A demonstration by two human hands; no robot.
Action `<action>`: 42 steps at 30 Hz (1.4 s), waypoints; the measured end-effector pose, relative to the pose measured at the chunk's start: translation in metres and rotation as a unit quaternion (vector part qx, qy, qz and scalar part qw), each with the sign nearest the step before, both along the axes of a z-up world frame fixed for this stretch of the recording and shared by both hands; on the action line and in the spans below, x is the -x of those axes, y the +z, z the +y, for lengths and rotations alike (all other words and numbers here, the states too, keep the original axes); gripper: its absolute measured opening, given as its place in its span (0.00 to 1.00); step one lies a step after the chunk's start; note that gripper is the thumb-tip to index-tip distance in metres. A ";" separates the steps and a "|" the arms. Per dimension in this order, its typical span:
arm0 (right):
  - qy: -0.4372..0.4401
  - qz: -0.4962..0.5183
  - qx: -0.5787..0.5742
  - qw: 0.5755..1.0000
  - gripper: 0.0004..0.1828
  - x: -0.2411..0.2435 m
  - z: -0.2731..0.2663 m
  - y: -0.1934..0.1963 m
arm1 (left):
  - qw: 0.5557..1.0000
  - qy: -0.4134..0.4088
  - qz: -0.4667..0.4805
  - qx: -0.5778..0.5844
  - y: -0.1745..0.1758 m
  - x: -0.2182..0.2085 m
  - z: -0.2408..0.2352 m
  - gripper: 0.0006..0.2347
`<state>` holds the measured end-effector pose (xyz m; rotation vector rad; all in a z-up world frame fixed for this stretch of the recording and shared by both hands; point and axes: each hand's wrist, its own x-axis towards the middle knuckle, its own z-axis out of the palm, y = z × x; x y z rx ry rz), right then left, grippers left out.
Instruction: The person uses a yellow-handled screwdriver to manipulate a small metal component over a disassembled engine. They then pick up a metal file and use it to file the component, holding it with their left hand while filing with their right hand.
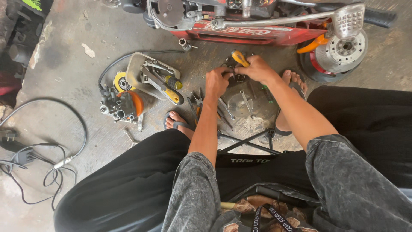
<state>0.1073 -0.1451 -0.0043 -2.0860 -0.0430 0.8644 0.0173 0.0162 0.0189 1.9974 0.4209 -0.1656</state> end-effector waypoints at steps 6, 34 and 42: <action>-0.069 0.067 -0.061 0.993 0.19 0.000 0.000 0.034 | 0.999 -0.026 -0.020 -0.007 0.048 -0.014 -0.001 0.08; -0.073 -0.011 0.037 0.997 0.20 -0.008 -0.024 -0.003 | 0.924 -0.206 -0.083 -0.311 -0.031 -0.043 -0.019 0.03; -0.086 -0.027 0.029 0.996 0.19 -0.009 -0.025 -0.012 | 0.918 -0.207 -0.101 -0.322 -0.032 -0.044 -0.021 0.04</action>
